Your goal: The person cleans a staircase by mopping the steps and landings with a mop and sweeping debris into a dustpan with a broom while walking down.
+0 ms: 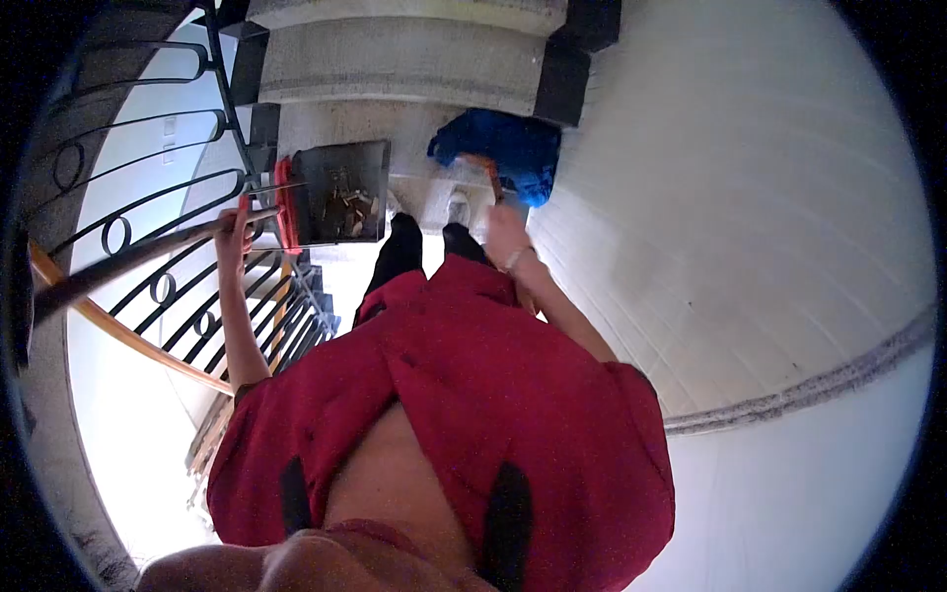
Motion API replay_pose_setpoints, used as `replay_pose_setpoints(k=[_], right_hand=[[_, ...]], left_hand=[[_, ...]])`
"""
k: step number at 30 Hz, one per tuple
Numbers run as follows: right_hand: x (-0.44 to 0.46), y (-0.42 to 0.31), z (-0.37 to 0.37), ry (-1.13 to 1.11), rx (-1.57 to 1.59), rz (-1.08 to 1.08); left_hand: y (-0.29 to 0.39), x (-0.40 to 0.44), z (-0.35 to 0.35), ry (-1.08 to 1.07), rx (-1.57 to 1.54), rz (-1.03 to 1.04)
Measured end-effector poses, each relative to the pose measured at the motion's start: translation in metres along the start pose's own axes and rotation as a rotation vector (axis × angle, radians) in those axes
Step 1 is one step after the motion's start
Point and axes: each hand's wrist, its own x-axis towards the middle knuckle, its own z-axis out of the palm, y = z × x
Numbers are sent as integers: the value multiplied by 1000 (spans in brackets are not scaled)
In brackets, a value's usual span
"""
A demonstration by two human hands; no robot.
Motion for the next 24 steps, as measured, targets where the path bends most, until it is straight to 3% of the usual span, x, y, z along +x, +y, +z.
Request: replay_pose_setpoints(k=[1, 3, 4, 5, 7, 9, 10, 12, 14, 15, 18, 20, 21, 24], right_hand=[[48, -63, -58, -304, 97, 121], [91, -150, -105, -4, 266, -424], [107, -193, -131, 5, 283, -599], [119, -229, -146, 151, 450, -790], [130, -276, -173, 235, 338, -1013], [145, -290, -183, 413, 159, -1109], [153, -290, -170, 431, 122, -1004], [161, -307, -128, -225, -359, -434], [159, -303, -134, -449, -578, -393], [157, -296, -119, -473, -552, -355], [161, -264, -141, -565, -318, -384], [181, -210, -140, -611, -277, -273], [179, -196, -163, -517, 8, 59], [130, -140, -181, -456, -350, -130]], left_hand=[[3, 0, 12, -51, -64, 93], [3, 1, 32, 17, 176, 287], [11, -2, 43, 58, 276, 401], [22, -9, 56, 106, 378, 512], [46, -38, 96, 221, 507, 220], [46, -47, 120, 220, 508, 323], [38, -45, 126, 194, 524, 398], [19, -42, 126, 137, 557, 529], [15, -41, 126, 80, 592, 653], [59, -78, 122, 37, 682, 537], [62, -95, 105, 6, 568, 394], [83, -96, 96, 5, 561, 334], [72, -79, 92, 13, 577, 347], [40, -65, 77, -34, 495, 344]])
